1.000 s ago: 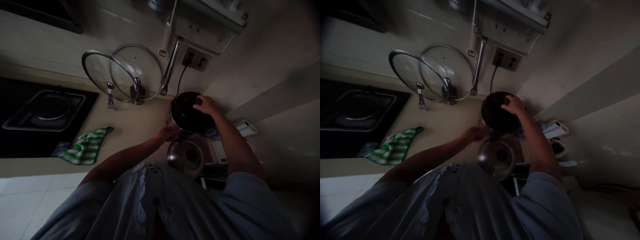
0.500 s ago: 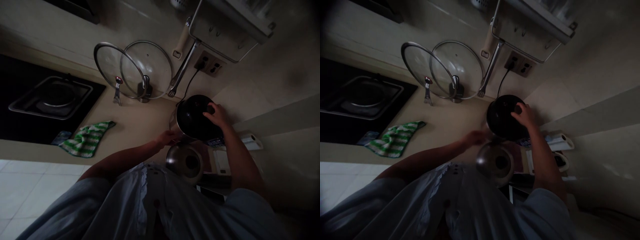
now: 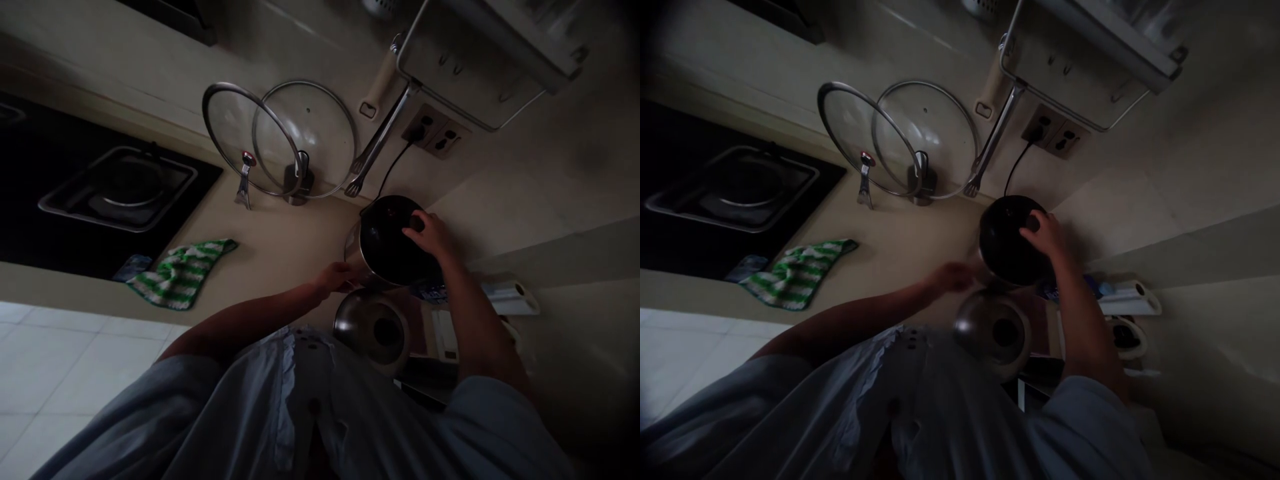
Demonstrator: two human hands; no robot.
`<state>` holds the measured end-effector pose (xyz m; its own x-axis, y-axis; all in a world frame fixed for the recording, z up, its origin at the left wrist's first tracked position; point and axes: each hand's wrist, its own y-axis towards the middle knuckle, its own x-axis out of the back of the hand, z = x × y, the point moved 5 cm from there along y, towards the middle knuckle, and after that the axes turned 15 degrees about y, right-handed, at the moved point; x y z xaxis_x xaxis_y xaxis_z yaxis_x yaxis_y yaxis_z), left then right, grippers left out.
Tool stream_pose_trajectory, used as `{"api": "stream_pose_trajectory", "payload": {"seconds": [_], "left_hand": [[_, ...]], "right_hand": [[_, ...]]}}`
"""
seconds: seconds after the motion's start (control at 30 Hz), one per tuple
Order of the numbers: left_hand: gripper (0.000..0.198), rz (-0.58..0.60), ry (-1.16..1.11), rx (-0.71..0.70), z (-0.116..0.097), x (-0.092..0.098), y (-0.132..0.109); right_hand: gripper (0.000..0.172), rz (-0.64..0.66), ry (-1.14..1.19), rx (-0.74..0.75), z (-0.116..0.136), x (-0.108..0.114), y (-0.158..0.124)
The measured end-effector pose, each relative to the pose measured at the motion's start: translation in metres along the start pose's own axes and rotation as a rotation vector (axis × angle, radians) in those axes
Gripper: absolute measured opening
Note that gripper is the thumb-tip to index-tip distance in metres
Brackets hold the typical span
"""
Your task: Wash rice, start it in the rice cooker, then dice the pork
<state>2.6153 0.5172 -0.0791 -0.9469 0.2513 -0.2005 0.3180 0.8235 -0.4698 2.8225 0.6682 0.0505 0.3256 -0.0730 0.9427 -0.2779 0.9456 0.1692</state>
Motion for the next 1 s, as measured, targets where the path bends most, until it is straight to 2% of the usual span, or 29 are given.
{"api": "stream_pose_trajectory", "payload": {"seconds": [0.07,0.13,0.2,0.27,0.37,0.5,0.63,0.8,0.87,1.0], "left_hand": [[0.019,0.01,0.042,-0.05,-0.005,-0.003,0.003],[0.018,0.011,0.114,-0.161,-0.011,-0.006,0.009],[0.018,-0.048,0.207,-0.321,-0.02,-0.006,0.015],[0.022,-0.161,0.294,-0.483,-0.032,-0.002,0.02],[0.043,-0.318,0.41,-0.68,-0.053,0.003,0.025],[0.073,-0.407,0.592,-0.874,-0.076,0.005,0.039],[0.087,-0.409,0.8,-0.972,-0.076,-0.001,0.058],[0.084,-0.404,0.891,-1.019,-0.071,-0.006,0.063],[0.083,-0.4,0.909,-1.028,-0.073,-0.007,0.06],[0.081,-0.403,0.959,-1.031,-0.079,-0.01,0.056]], "right_hand": [[0.054,0.004,0.002,-0.006,-0.001,-0.001,0.0],[0.054,0.006,0.008,-0.009,0.0,-0.001,-0.001],[0.054,0.002,0.01,-0.018,0.002,0.001,-0.003],[0.055,-0.002,0.005,-0.029,0.004,0.002,-0.004],[0.054,0.001,-0.002,-0.048,0.007,0.003,-0.004],[0.056,-0.019,-0.014,-0.115,0.004,-0.004,-0.003],[0.058,-0.023,-0.005,-0.153,0.001,-0.012,-0.005],[0.06,0.004,-0.011,-0.188,0.0,-0.013,-0.007],[0.063,0.041,-0.029,-0.196,-0.001,-0.01,-0.006],[0.073,0.195,-0.036,-0.146,-0.002,-0.005,-0.003]]}}
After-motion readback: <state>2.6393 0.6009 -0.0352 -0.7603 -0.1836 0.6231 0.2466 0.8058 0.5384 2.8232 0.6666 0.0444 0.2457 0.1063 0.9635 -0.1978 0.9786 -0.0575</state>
